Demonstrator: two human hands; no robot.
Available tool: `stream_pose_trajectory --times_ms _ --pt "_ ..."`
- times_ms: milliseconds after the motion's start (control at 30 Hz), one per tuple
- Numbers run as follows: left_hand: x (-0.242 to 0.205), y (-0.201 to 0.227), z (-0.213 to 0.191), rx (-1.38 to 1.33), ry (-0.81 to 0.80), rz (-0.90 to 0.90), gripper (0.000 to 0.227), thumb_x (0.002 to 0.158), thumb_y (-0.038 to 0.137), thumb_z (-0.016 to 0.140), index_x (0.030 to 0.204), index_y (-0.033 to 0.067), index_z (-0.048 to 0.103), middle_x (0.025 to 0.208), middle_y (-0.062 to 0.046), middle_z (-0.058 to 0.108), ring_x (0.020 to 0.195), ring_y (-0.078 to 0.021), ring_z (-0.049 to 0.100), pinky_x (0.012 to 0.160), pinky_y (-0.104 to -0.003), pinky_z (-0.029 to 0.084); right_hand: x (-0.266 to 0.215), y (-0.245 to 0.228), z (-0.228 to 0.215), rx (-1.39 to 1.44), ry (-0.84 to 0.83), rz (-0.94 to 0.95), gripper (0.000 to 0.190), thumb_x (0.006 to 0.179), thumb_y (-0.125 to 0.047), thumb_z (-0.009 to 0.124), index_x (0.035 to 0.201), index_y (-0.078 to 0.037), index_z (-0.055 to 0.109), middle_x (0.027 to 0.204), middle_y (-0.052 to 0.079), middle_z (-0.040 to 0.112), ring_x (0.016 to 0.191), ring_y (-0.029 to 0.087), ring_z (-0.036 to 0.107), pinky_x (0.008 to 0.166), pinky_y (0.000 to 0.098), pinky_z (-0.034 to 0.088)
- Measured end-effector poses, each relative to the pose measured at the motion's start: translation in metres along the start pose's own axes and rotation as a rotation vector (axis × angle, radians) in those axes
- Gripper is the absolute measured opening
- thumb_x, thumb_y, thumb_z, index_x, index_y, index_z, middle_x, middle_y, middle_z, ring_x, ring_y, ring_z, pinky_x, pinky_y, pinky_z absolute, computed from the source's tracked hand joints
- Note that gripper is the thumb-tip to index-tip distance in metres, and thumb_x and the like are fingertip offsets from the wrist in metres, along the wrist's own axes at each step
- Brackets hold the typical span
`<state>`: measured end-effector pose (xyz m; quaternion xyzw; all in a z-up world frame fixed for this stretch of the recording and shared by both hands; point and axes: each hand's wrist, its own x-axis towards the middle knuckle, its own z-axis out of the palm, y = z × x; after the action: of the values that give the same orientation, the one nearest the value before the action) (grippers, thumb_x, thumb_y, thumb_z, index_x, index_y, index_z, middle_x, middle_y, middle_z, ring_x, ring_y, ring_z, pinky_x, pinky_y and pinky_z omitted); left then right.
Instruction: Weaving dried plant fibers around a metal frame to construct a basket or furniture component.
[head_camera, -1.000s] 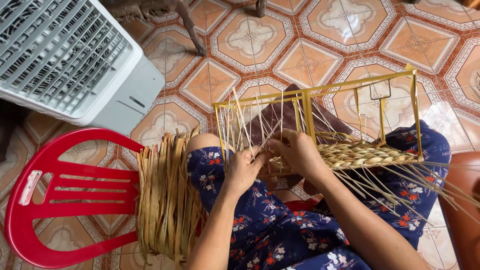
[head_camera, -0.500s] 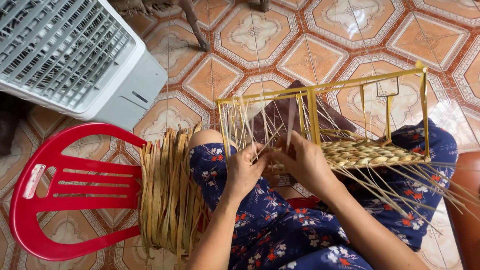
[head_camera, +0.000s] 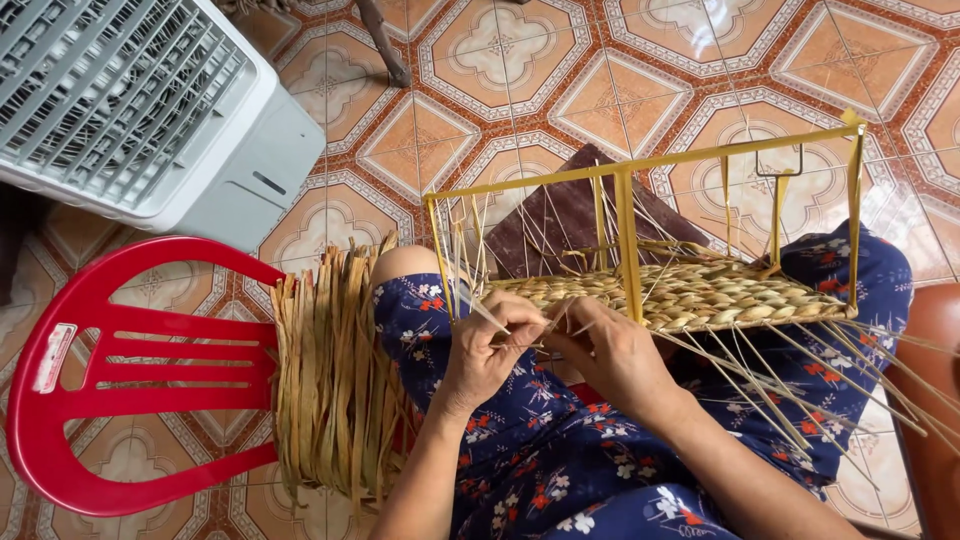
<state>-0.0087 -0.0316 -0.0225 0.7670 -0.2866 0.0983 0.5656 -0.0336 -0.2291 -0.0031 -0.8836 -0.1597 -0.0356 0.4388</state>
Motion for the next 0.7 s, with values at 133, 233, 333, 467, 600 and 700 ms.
stream_pose_trajectory --times_ms 133,233,333,467,600,700 --pt "-0.007 -0.013 0.0 0.021 -0.058 -0.118 0.008 0.099 0.014 0.069 0.096 0.0072 0.066 0.102 -0.003 0.069 0.088 -0.0152 0.072 0.071 -0.029 0.061 0.002 -0.002 0.008 -0.106 0.095 -0.061 0.018 0.082 -0.019 0.079 0.094 -0.01 0.07 0.082 0.006 0.067 0.073 0.027 0.069 0.061 0.0393 0.054" --pt "0.001 0.004 -0.008 0.164 -0.186 -0.072 0.02 0.088 0.007 0.067 0.107 0.0026 0.063 0.108 -0.008 0.067 0.093 -0.018 0.071 0.081 -0.032 0.063 0.001 -0.004 0.007 -0.083 0.131 -0.112 0.021 0.077 -0.016 0.081 0.092 -0.009 0.07 0.08 0.006 0.065 0.071 0.025 0.067 0.059 0.0383 0.053" --pt "0.003 0.01 -0.008 0.299 -0.222 -0.063 0.022 0.078 0.002 0.074 0.098 0.0026 0.065 0.099 -0.007 0.071 0.092 -0.022 0.072 0.079 -0.035 0.061 -0.002 -0.001 0.007 -0.03 0.129 -0.128 0.025 0.072 -0.016 0.083 0.091 -0.009 0.068 0.077 0.006 0.063 0.069 0.024 0.065 0.058 0.0374 0.052" --pt "0.0 0.005 -0.002 0.292 -0.192 -0.128 0.017 0.083 0.006 0.082 0.088 0.0042 0.066 0.089 -0.004 0.072 0.084 -0.0197 0.073 0.073 -0.034 0.06 -0.002 0.003 0.009 0.026 0.143 -0.143 0.021 0.076 -0.017 0.083 0.09 -0.01 0.068 0.075 0.004 0.062 0.067 0.022 0.064 0.057 0.0363 0.051" --pt "0.002 0.004 -0.003 0.284 -0.159 -0.073 0.017 0.082 0.001 0.079 0.095 0.0038 0.069 0.092 -0.006 0.075 0.085 -0.0209 0.075 0.073 -0.033 0.062 0.001 0.007 0.009 0.055 0.132 -0.121 0.019 0.081 -0.02 0.082 0.092 -0.011 0.07 0.079 0.004 0.066 0.07 0.019 0.068 0.06 0.0342 0.054" --pt "0.0 -0.004 -0.003 0.287 -0.139 -0.087 0.015 0.084 0.004 0.079 0.095 0.0048 0.069 0.09 -0.006 0.075 0.084 -0.0206 0.076 0.073 -0.033 0.061 0.005 0.016 0.007 0.15 0.097 -0.064 0.016 0.086 -0.018 0.077 0.098 -0.009 0.071 0.087 0.005 0.072 0.077 0.017 0.072 0.066 0.0309 0.058"
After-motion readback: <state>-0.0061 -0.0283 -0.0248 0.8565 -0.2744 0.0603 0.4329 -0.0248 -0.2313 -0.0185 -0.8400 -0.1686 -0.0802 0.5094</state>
